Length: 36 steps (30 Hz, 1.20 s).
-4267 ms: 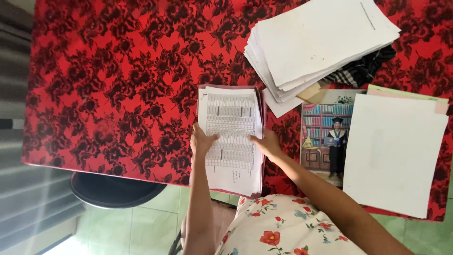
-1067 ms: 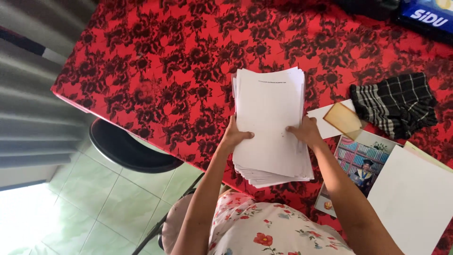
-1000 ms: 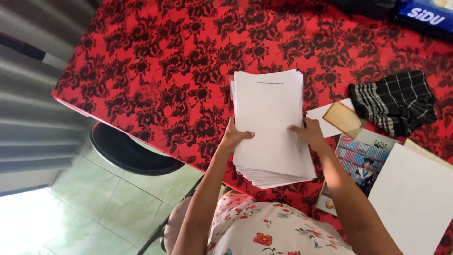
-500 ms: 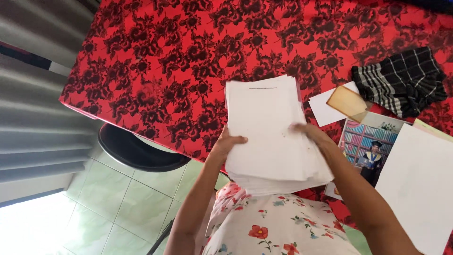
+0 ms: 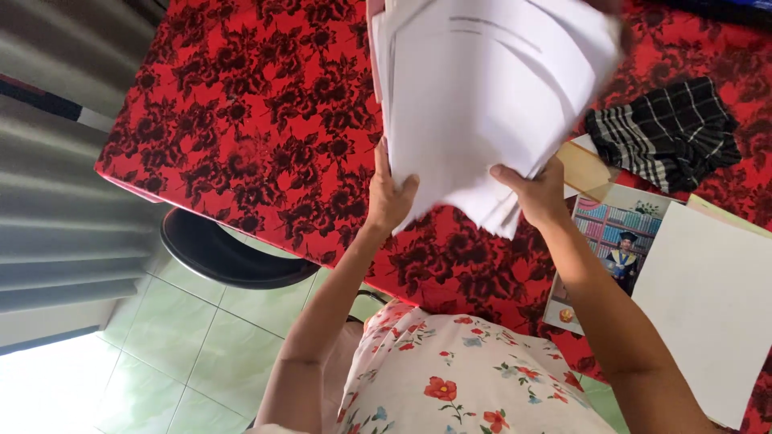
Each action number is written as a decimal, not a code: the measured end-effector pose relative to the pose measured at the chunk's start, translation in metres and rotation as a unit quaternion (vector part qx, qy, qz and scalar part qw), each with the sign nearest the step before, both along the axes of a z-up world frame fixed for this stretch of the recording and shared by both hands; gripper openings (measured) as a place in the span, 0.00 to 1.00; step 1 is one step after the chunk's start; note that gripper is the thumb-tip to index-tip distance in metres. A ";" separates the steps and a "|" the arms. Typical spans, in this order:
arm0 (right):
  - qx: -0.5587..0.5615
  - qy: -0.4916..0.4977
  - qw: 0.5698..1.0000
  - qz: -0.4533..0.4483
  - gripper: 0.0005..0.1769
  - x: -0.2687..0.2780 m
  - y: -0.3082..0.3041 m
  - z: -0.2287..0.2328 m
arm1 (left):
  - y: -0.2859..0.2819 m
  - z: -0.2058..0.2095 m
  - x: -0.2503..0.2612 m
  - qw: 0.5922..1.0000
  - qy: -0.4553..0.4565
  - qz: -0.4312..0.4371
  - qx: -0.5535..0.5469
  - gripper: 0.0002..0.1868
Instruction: Organizing and sorting a large volume of paperwork, books, and folders from a table and placing them onto a bookshelf.
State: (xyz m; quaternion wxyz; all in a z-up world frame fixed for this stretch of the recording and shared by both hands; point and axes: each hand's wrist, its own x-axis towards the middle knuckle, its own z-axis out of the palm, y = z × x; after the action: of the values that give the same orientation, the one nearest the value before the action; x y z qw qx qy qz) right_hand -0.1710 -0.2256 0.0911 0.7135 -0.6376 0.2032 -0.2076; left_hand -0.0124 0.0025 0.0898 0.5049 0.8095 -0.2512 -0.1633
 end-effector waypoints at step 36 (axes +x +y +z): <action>-0.166 -0.093 0.978 -0.080 0.28 0.004 0.011 -0.039 | -0.013 -0.074 0.042 0.956 0.131 0.038 -0.258 0.22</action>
State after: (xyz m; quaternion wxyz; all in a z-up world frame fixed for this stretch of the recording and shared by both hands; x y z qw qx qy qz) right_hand -0.1670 -0.2151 0.0520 0.5946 -0.7069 0.1489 -0.3529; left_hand 0.0292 -0.0105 0.0160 0.7309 0.6321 -0.1858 -0.1783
